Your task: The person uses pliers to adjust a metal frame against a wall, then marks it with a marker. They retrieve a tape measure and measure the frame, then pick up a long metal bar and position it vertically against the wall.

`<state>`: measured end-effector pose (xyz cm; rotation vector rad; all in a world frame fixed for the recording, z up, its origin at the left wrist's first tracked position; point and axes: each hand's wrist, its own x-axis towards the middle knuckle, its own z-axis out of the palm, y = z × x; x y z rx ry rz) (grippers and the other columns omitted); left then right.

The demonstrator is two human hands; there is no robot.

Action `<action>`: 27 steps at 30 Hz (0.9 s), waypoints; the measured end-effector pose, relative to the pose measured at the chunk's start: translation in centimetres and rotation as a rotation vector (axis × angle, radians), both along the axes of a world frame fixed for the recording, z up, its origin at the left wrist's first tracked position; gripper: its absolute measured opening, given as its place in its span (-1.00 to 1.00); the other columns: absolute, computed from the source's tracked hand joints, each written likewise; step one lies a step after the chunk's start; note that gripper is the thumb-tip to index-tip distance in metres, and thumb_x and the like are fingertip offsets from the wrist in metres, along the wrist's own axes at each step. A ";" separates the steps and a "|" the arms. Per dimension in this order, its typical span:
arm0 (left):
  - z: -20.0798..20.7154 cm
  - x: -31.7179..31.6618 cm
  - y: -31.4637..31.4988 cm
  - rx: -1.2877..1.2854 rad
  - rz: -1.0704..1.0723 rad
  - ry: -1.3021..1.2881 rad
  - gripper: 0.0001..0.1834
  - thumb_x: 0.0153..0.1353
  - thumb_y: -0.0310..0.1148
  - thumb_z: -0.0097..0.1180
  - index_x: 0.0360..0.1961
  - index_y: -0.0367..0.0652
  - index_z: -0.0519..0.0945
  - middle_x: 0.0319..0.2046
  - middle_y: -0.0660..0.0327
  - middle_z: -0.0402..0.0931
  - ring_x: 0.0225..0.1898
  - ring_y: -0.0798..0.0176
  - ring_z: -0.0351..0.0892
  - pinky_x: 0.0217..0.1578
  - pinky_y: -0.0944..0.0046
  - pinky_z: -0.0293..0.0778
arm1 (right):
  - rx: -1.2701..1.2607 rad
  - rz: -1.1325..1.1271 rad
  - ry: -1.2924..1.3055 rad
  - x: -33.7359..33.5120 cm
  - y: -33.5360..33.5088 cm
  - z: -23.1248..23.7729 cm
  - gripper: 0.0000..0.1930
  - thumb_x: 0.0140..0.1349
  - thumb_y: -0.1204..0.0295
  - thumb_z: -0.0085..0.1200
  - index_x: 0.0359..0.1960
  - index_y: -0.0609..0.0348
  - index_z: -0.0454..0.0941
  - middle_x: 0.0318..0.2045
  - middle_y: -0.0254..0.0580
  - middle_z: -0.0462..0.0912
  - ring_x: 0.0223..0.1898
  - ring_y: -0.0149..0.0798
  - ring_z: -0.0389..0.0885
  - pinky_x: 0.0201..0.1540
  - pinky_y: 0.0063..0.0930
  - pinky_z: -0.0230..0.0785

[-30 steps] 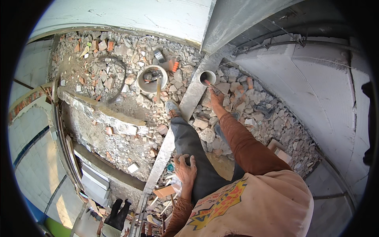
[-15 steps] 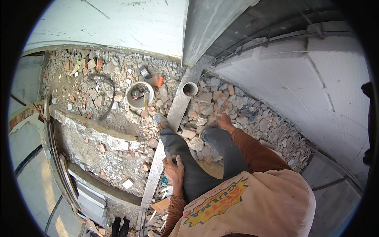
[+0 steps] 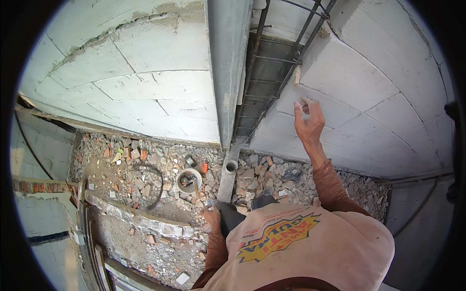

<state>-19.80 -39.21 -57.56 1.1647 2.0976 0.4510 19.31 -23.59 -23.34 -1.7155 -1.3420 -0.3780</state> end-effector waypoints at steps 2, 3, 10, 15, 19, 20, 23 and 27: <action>0.0 -2.5 2.2 0.016 -0.094 -0.065 -0.61 0.14 -0.14 0.25 -0.14 -0.21 0.58 0.00 -0.37 0.37 -0.03 -0.33 0.48 -0.04 -0.13 0.39 | -0.018 -0.209 -0.064 -0.4 2.5 1.8 -0.66 0.15 0.18 0.28 -0.24 0.20 0.60 -0.36 -0.13 0.62 -0.40 -0.09 0.64 -0.36 -0.25 0.46; 0.2 -3.8 2.7 0.056 -0.155 0.053 -0.62 0.14 -0.14 0.26 -0.16 -0.20 0.59 -0.02 -0.38 0.38 -0.05 -0.34 0.49 -0.04 -0.13 0.40 | -0.073 -0.322 -0.040 -0.7 3.7 2.0 -0.60 0.11 0.07 0.30 -0.28 0.18 0.60 -0.38 -0.14 0.63 -0.40 -0.05 0.65 -0.38 -0.21 0.45; 3.5 -18.6 5.9 0.019 -0.194 0.155 -0.58 0.17 -0.06 0.26 -0.23 -0.26 0.65 -0.21 -0.23 0.55 -0.10 -0.24 0.54 -0.07 -0.07 0.42 | -0.099 -0.579 0.008 1.0 8.1 0.3 -0.53 0.11 -0.05 0.23 -0.32 0.18 0.62 -0.40 -0.01 0.71 -0.30 0.11 0.68 -0.22 -0.06 0.47; 6.2 -27.6 5.8 -0.040 -0.103 0.101 -0.60 0.16 -0.11 0.26 -0.29 -0.32 0.64 -0.33 -0.17 0.59 -0.23 -0.18 0.60 -0.14 -0.05 0.45 | -0.112 -0.595 -0.053 1.8 9.3 0.0 -0.56 0.15 0.02 0.16 -0.34 0.22 0.62 -0.42 0.08 0.70 -0.33 0.16 0.67 -0.19 -0.03 0.47; 6.2 -29.4 5.1 -0.049 -0.058 0.141 -0.62 0.17 -0.12 0.24 -0.38 -0.31 0.64 -0.45 -0.07 0.65 -0.38 -0.09 0.63 -0.25 -0.01 0.48 | -0.161 -0.580 0.007 -1.0 7.1 0.4 -0.59 0.12 0.04 0.18 -0.41 0.22 0.59 -0.48 0.08 0.68 -0.34 0.13 0.68 -0.20 -0.05 0.46; 6.2 -29.0 5.1 -0.061 -0.074 0.090 -0.61 0.18 -0.10 0.22 -0.34 -0.30 0.65 -0.42 -0.09 0.65 -0.33 -0.10 0.64 -0.23 -0.01 0.48 | -0.150 -0.555 0.094 -2.0 6.0 0.6 -0.59 0.14 0.07 0.19 -0.40 0.26 0.58 -0.44 0.08 0.68 -0.35 0.10 0.69 -0.23 -0.09 0.49; 6.6 -25.7 6.0 -0.155 -0.162 0.135 -0.58 0.18 -0.08 0.20 -0.30 -0.31 0.66 -0.39 -0.11 0.66 -0.29 -0.11 0.66 -0.20 -0.02 0.48 | -0.015 -0.358 0.475 -4.8 2.8 1.6 -0.62 0.21 0.18 0.16 -0.33 0.37 0.53 -0.34 0.08 0.69 -0.37 0.00 0.72 -0.28 -0.24 0.57; 8.6 -18.7 9.9 -0.070 -0.435 -0.099 -0.55 0.21 -0.04 0.19 -0.24 -0.30 0.66 -0.36 -0.09 0.65 -0.27 -0.11 0.65 -0.19 0.01 0.48 | 0.242 0.147 1.076 -6.9 0.4 4.2 -0.74 0.36 0.45 -0.06 -0.11 0.50 0.43 -0.30 0.00 0.65 -0.27 -0.16 0.72 -0.22 -0.48 0.66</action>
